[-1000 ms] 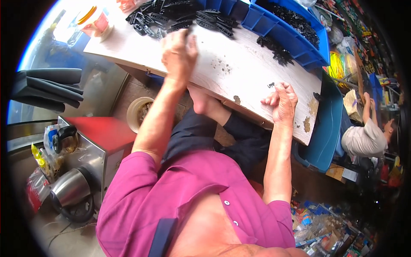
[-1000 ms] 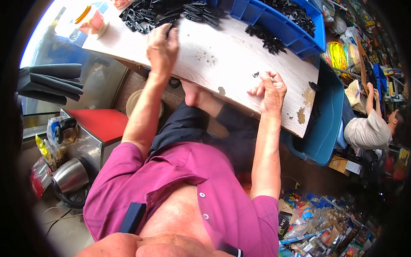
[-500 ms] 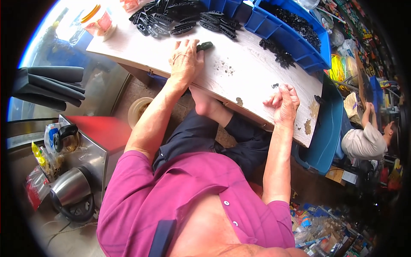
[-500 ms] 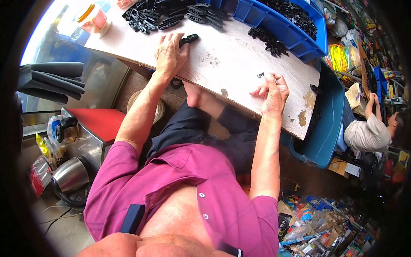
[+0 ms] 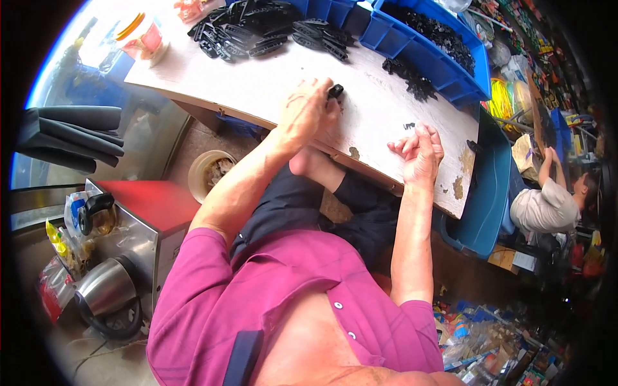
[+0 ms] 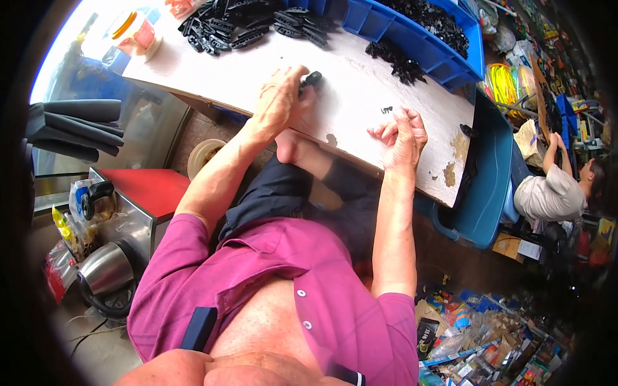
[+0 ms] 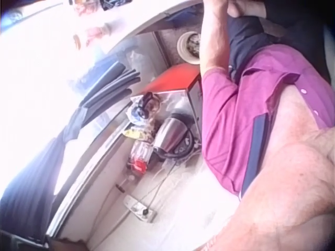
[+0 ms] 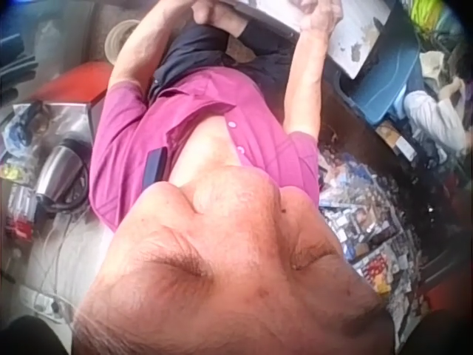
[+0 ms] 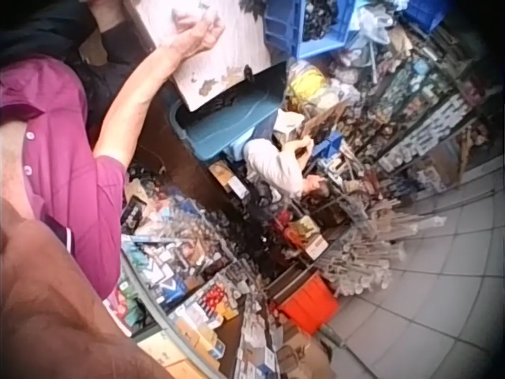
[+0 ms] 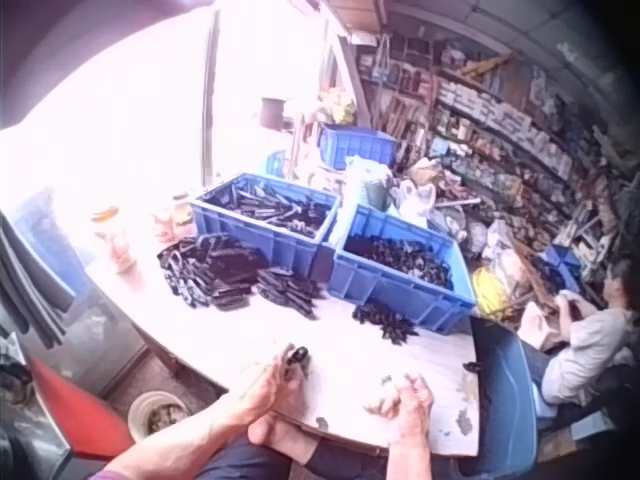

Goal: The person repeatedly assembles plastic components by hand, picking up small plastic parts from the table, fitting them together, and placing the assembled pieces onto the tabletop.

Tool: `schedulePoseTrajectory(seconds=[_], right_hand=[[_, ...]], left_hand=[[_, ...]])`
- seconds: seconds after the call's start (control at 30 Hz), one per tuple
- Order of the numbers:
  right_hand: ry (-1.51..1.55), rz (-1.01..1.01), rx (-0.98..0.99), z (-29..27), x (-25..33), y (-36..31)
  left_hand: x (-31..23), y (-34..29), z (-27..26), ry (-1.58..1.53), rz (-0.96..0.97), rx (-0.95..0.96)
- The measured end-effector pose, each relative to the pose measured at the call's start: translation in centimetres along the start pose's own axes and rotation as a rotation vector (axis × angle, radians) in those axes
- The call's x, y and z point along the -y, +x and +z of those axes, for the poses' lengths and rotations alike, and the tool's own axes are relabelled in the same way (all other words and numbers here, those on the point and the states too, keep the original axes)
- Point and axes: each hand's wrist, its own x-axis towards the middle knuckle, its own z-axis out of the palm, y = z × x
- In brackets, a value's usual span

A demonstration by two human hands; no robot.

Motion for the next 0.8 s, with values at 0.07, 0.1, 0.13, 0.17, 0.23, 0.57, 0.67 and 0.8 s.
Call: schedulePoseTrajectory(seconds=[0.07,0.1,0.13,0.17,0.23,0.57,0.67,0.8], right_hand=[[0.002,-0.007,-0.001,0.0,-0.2,0.1],[-0.001,-0.018,-0.019,-0.1,0.0,0.0],[-0.014,-0.007,-0.025,0.2,0.1,-0.1],[-0.005,0.005,-0.011,0.3,0.1,-0.1],[-0.004,-0.003,-0.022,0.0,0.0,-0.4],[0.047,0.029,-0.109,-0.2,0.1,-1.0],[0.11,0.031,-0.083,0.8,0.1,-0.5],[0.179,0.019,-0.061,2.8,0.8,-0.8]], left_hand=[[-0.4,0.6,0.0,0.001,0.097,0.189],[-1.1,0.9,0.2,-0.017,0.133,0.217],[-0.9,1.0,0.9,-0.014,0.135,0.205],[-0.4,1.1,1.5,-0.01,0.137,0.192],[-0.2,1.4,1.2,-0.121,0.326,0.148],[-0.9,0.0,0.5,-0.03,0.411,-0.117],[-1.2,-0.6,2.1,-0.447,0.09,0.099],[-5.1,-1.1,1.4,-1.239,-0.453,0.274]])
